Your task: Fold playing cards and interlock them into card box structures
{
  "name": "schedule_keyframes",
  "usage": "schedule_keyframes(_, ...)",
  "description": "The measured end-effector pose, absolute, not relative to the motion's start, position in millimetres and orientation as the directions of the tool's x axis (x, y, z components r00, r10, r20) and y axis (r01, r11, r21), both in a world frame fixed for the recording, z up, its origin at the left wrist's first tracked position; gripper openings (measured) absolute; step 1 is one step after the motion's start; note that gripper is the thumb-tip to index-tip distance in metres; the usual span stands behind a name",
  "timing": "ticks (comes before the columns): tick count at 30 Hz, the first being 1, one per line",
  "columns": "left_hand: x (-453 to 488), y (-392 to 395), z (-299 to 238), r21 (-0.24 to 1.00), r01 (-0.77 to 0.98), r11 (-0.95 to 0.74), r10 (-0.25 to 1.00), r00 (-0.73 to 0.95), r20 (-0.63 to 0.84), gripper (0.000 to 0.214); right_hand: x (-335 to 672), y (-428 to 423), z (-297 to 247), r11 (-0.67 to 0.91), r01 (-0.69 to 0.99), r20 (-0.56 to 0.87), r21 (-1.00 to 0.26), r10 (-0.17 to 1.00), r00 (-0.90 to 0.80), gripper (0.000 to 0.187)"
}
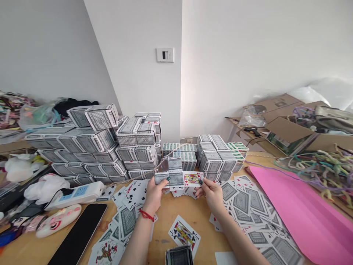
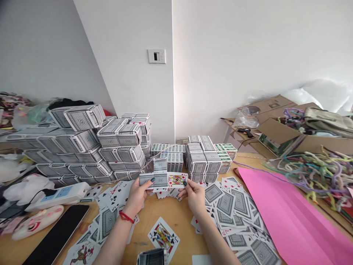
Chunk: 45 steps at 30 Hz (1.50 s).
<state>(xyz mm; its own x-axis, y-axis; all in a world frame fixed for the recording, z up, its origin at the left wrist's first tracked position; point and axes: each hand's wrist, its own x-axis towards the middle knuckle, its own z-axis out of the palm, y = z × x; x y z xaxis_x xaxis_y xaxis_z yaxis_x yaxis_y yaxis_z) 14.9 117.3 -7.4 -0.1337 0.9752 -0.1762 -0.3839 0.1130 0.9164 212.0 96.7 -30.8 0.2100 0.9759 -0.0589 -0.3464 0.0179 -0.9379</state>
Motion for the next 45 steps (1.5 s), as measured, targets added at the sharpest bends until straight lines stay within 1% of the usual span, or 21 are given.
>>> schedule_keyframes(4, 16, 118, -9, 0.937, -0.337, 0.088, 0.980, -0.140, -0.143, 0.034, 215, 97, -29, 0.010, -0.328, -0.059, -0.944, 0.978, 0.200, 0.043)
schedule_keyframes(9, 14, 121, -15, 0.953, -0.299, 0.054, 0.984, -0.149, -0.103, 0.036, 219, 99, -32, 0.002, -0.300, -0.044, -0.954, 0.988, 0.146, 0.040)
schedule_keyframes(13, 13, 121, -19, 0.961, -0.275, 0.028, 0.987, -0.147, -0.071, 0.036, 221, 100, -35, -0.009, -0.279, -0.052, -0.960, 0.988, 0.147, 0.042)
schedule_keyframes(18, 16, 118, -14, 0.950, -0.306, 0.060, 0.984, -0.142, -0.108, 0.036, 222, 100, -34, -0.045, -0.278, -0.085, -0.959, 0.988, 0.131, 0.048)
schedule_keyframes(25, 17, 117, -12, 0.954, -0.292, 0.063, 0.984, -0.143, -0.108, 0.034, 219, 97, -33, -0.034, -0.245, -0.063, -0.969, 0.991, 0.115, 0.042)
schedule_keyframes(30, 18, 116, -16, 0.959, -0.280, 0.044, 0.983, -0.159, -0.091, 0.033, 218, 97, -33, -0.020, -0.252, -0.045, -0.967, 0.994, 0.095, 0.040)
schedule_keyframes(35, 17, 118, -19, 0.963, -0.269, 0.033, 0.983, -0.164, -0.079, 0.035, 218, 95, -32, -0.029, -0.270, -0.055, -0.962, 0.995, 0.086, 0.042)
schedule_keyframes(41, 15, 119, -24, 0.977, -0.214, -0.007, 0.979, -0.202, -0.038, 0.032, 211, 91, -32, -0.018, -0.295, -0.057, -0.955, 0.991, 0.124, 0.043)
schedule_keyframes(45, 14, 119, -25, 0.977, -0.214, -0.008, 0.977, -0.211, -0.039, 0.033, 210, 91, -32, -0.015, -0.313, -0.046, -0.950, 0.995, 0.092, 0.041)
